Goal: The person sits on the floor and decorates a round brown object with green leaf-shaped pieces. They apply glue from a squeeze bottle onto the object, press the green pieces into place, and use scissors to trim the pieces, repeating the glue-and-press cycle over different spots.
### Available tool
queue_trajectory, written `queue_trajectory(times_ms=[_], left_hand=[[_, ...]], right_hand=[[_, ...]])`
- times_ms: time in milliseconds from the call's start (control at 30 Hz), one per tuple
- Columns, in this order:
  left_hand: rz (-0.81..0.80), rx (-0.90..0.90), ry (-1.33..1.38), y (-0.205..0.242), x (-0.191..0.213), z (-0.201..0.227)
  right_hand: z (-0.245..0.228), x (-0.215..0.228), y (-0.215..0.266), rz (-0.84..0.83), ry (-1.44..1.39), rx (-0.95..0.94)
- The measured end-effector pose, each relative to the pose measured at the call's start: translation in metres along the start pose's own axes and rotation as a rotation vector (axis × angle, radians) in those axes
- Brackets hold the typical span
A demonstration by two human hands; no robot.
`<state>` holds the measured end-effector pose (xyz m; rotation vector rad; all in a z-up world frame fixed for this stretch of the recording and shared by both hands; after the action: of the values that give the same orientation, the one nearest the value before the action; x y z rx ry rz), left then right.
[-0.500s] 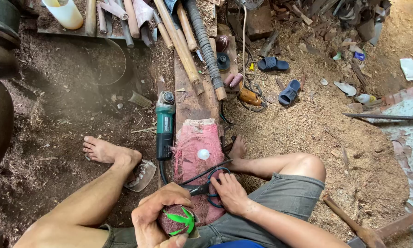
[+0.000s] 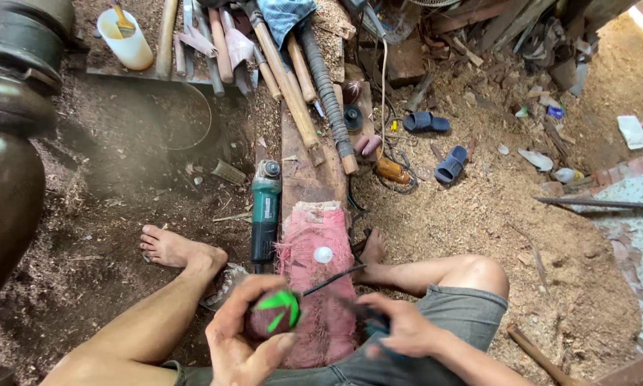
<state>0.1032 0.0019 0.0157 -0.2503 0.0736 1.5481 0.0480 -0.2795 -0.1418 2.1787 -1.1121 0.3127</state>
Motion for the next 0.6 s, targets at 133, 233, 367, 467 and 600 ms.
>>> queue_trajectory(times_ms=[133,233,367,467,600], left_hand=[[0.01,0.371,0.121,-0.001,-0.008,-0.017],[-0.029,0.311,0.114,-0.007,-0.017,-0.011],[0.049,0.373,0.013,-0.007,-0.019,-0.003],[0.014,0.285,0.009,-0.011,-0.023,0.006],[-0.118,0.167,-0.152,-0.013,-0.035,0.006]], right_hand=[[-0.094,0.09,0.037,0.168,-0.006,0.301],[-0.177,0.127,0.051,0.301,0.168,0.506],[-0.218,0.131,0.067,0.301,0.273,0.701],[-0.227,0.13,0.063,0.276,0.396,0.677],[-0.203,0.139,0.05,0.247,-0.344,0.557]])
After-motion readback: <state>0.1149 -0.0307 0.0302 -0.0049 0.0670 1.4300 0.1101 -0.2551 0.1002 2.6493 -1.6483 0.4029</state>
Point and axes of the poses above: each hand's wrist, its own y-axis away from the middle knuckle, its own x-axis out of the back of the hand, z = x × y, the point moved 10 cm from there along -y, towards the middle knuckle, and after that the axes turned 5 degrees about z, right-handed, at the moved point
